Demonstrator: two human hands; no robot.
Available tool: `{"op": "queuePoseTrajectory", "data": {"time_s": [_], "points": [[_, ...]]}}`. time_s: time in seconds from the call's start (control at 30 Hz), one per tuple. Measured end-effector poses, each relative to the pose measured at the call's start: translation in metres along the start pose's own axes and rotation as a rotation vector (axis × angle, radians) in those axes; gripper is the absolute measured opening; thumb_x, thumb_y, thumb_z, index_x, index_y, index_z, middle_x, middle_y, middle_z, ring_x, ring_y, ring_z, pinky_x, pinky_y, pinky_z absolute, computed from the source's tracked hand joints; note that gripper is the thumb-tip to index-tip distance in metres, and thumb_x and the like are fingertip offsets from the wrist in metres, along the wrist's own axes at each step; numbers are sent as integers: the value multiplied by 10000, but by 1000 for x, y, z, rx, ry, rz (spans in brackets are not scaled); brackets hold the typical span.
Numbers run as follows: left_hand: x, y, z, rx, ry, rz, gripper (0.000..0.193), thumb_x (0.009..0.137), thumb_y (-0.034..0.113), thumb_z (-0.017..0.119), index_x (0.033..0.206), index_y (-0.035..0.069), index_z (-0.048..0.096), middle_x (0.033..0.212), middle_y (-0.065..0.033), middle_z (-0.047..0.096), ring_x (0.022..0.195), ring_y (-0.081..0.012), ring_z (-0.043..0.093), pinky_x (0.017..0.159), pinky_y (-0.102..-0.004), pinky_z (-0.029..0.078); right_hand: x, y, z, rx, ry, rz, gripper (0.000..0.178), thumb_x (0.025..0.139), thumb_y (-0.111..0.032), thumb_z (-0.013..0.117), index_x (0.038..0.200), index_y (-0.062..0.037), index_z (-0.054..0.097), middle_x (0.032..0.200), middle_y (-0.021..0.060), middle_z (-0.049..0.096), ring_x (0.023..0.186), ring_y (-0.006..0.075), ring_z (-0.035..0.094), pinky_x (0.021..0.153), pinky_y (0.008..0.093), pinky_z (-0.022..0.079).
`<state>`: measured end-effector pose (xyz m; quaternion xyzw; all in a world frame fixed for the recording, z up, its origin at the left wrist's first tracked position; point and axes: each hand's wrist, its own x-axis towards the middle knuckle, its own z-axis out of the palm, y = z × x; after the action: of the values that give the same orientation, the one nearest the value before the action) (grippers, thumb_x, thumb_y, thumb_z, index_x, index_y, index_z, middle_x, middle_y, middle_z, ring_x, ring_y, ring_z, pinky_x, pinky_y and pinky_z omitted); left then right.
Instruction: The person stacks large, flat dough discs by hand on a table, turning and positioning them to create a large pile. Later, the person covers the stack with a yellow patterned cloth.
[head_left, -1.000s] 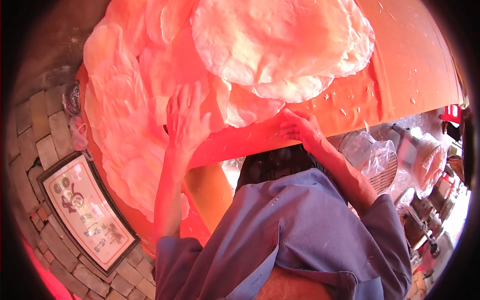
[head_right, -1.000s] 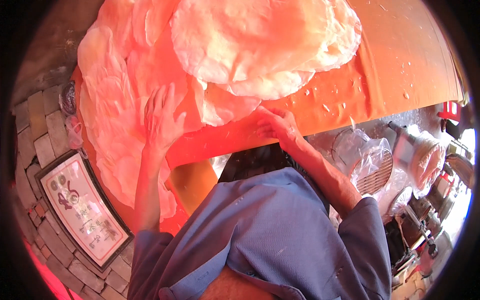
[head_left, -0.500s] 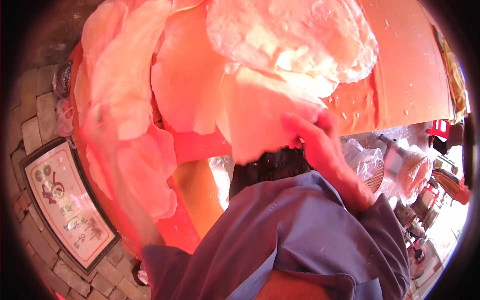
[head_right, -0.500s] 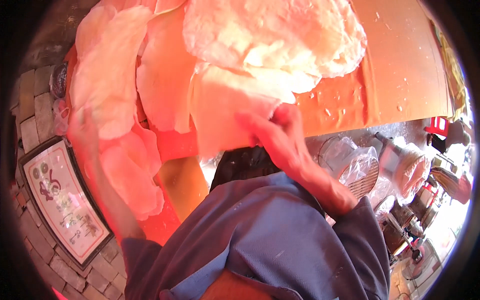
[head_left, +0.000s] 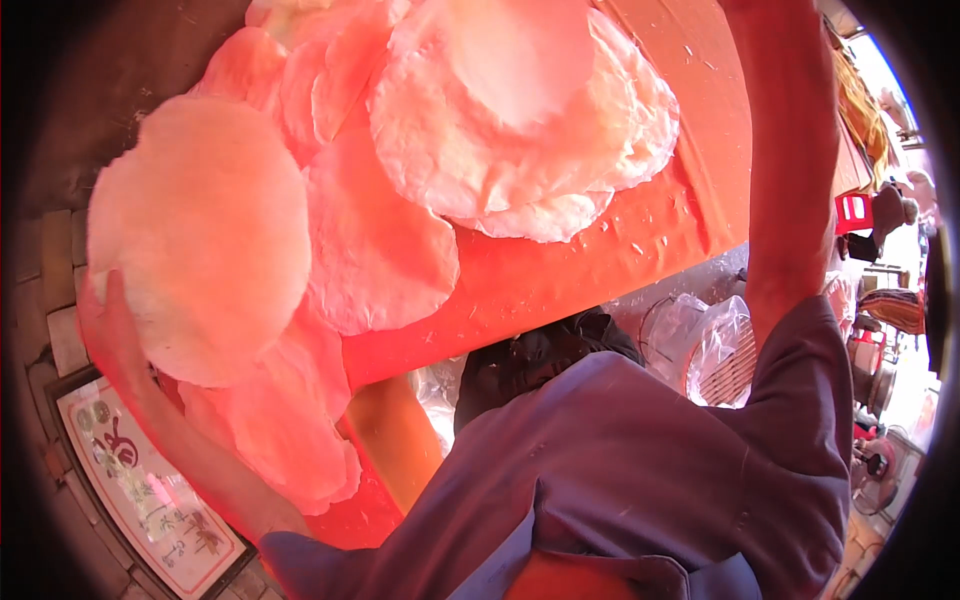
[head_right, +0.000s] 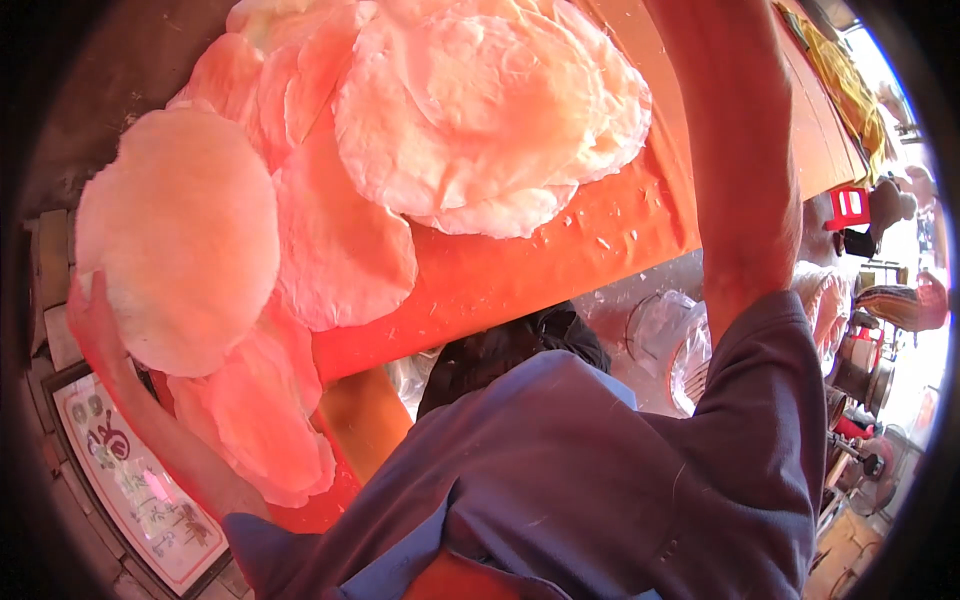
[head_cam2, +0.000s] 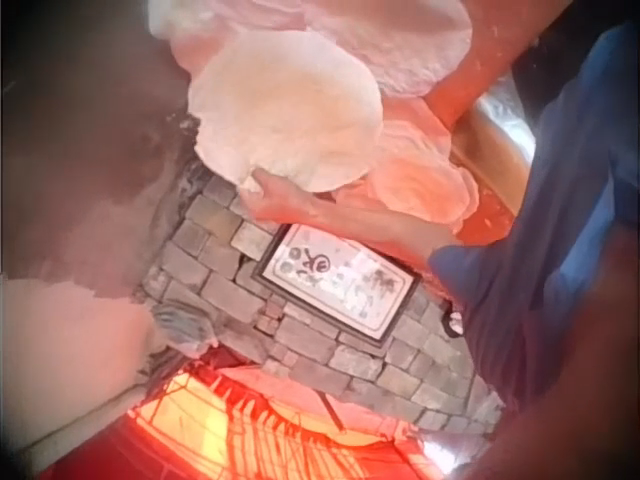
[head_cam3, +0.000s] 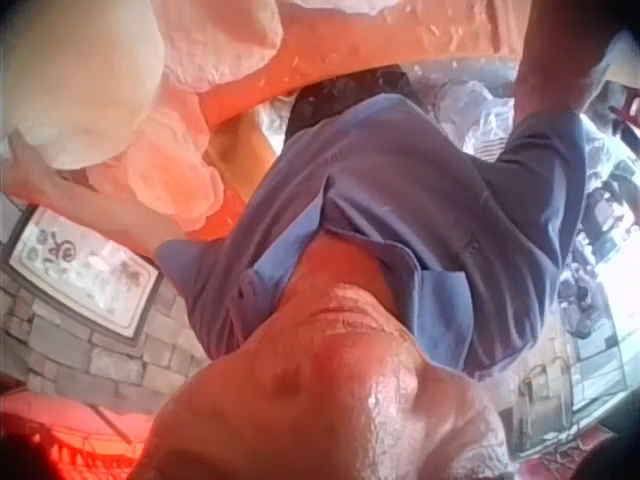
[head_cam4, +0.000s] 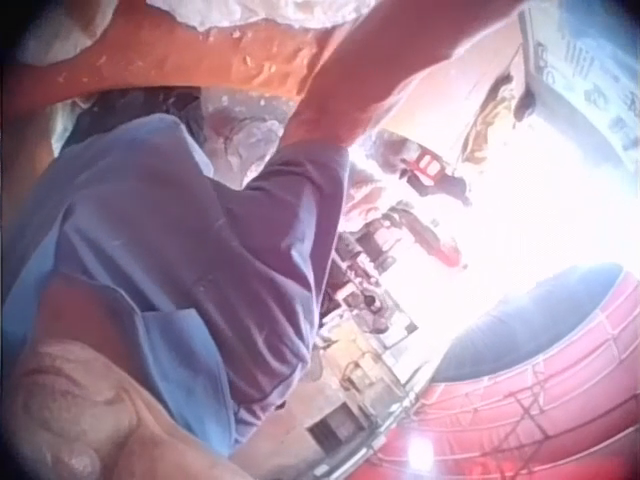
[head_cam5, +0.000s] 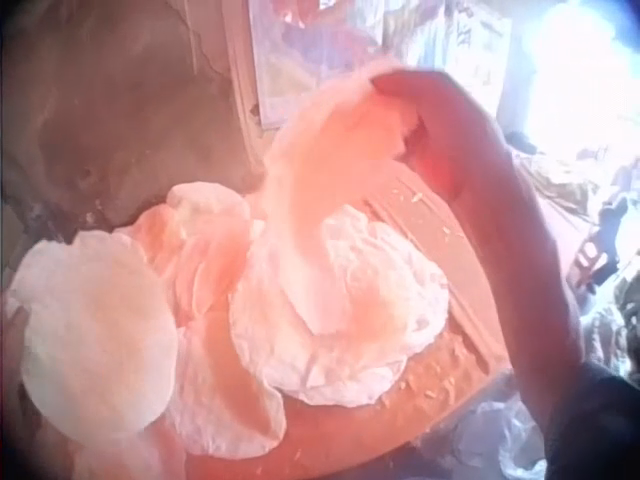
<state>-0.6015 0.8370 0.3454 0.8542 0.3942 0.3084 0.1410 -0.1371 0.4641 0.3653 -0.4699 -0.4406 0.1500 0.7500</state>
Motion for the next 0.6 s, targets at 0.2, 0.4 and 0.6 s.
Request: {"op": "queuePoseTrajectory", "data": {"time_s": [0.2,0.4,0.6], "points": [[46,104,33,352,122,183,366,960,238,575,1267,41,594,1103,-102,697,930,-137,634,847,-283,484,-143,140,-106,-74,644,541,193,865,-191,670,770,-23,671,778,55,674,803,155,673,663,278,527],[6,254,185,300,-171,607,331,918,205,582,1212,51,584,1036,-97,665,847,-184,635,759,-322,501,-277,210,-131,-60,716,1072,203,827,-239,685,895,-57,624,703,61,609,574,178,613,502,333,539],[-148,262,343,-58,-530,952,227,787,187,606,990,87,586,799,-112,580,698,-288,611,563,-432,494,-278,168,-144,-233,696,1054,284,856,-326,660,831,-44,642,678,53,619,543,150,598,494,273,501]]}}
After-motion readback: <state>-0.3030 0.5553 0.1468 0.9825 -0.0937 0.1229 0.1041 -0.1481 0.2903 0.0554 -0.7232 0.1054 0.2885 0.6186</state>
